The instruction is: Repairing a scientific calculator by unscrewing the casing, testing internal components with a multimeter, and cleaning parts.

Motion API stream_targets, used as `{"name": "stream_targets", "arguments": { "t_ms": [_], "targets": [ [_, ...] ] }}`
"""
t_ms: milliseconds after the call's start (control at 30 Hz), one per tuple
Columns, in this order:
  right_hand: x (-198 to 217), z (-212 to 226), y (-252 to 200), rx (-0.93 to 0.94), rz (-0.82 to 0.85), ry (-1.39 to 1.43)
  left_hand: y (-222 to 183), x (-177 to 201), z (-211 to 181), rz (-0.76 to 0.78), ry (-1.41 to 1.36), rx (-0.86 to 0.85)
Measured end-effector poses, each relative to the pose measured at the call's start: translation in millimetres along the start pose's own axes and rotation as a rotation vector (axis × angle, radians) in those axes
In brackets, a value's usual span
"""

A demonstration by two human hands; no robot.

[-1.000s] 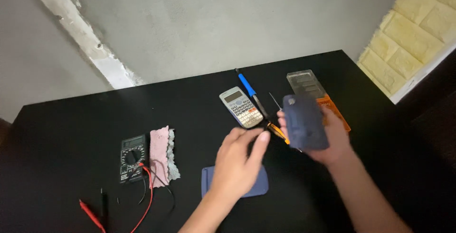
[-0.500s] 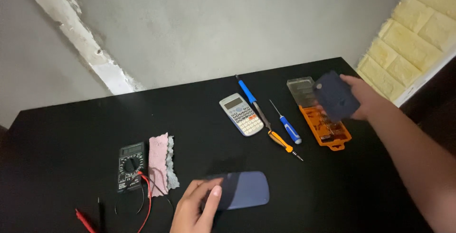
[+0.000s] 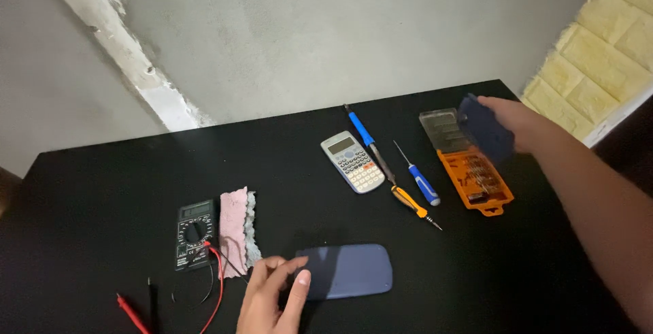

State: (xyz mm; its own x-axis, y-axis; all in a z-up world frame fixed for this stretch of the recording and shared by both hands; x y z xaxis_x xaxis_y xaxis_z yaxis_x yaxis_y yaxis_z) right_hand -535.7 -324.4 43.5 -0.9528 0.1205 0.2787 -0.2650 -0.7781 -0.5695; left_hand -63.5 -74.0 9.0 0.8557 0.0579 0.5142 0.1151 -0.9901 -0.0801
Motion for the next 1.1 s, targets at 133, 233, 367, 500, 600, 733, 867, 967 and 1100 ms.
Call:
{"name": "stream_targets", "arguments": {
  "t_ms": [133, 233, 367, 500, 600, 733, 867, 967, 1100],
  "targets": [
    [-5, 16, -3, 0.088, -0.039, -0.196, -2, 0, 0, -0.057, 0.031, -0.095],
    [-6, 20, 0, 0.093, -0.081, -0.293, -3, 0, 1, -0.058, 0.027, -0.084],
    [-7, 24, 8, 0.08, -0.122, -0.521, 1, -3, 8, 0.013, 0.076, -0.09],
    [-19, 34, -1, 0.284, -0.117, -0.615, -6, 2, 6, -0.071, 0.011, -0.045],
    [-19, 43, 15, 0.443, -0.243, -1.128, -7, 7, -1, -0.123, 0.063, -0.116],
    [-17, 28, 24, 0.319, -0.16, -1.104, -4, 1, 3, -0.032, 0.105, -0.078],
    [-20, 33, 7, 0.441, -0.166, -1.212, -9, 2, -2, -0.132, 0.003, -0.212],
    [-20, 27, 18, 0.472, -0.147, -1.327, -6, -1, 6, -0.074, 0.056, -0.152],
    [-21, 25, -1, 0.441, -0.192, -1.246, -5, -2, 5, -0.034, 0.114, -0.087]
  ]
}}
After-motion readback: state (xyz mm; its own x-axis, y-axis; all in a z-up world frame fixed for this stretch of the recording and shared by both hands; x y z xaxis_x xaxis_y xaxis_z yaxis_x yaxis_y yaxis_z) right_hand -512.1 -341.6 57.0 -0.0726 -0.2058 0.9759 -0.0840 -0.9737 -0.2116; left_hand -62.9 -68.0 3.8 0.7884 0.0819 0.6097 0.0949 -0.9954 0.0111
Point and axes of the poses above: each hand's wrist, its own y-axis towards the middle knuckle, its own x-axis out of the back of the hand, z = x × y, the point moved 9 cm from there along y, towards the middle knuckle, and after that the axes turned 7 degrees about -y, right-handed, at the moved point
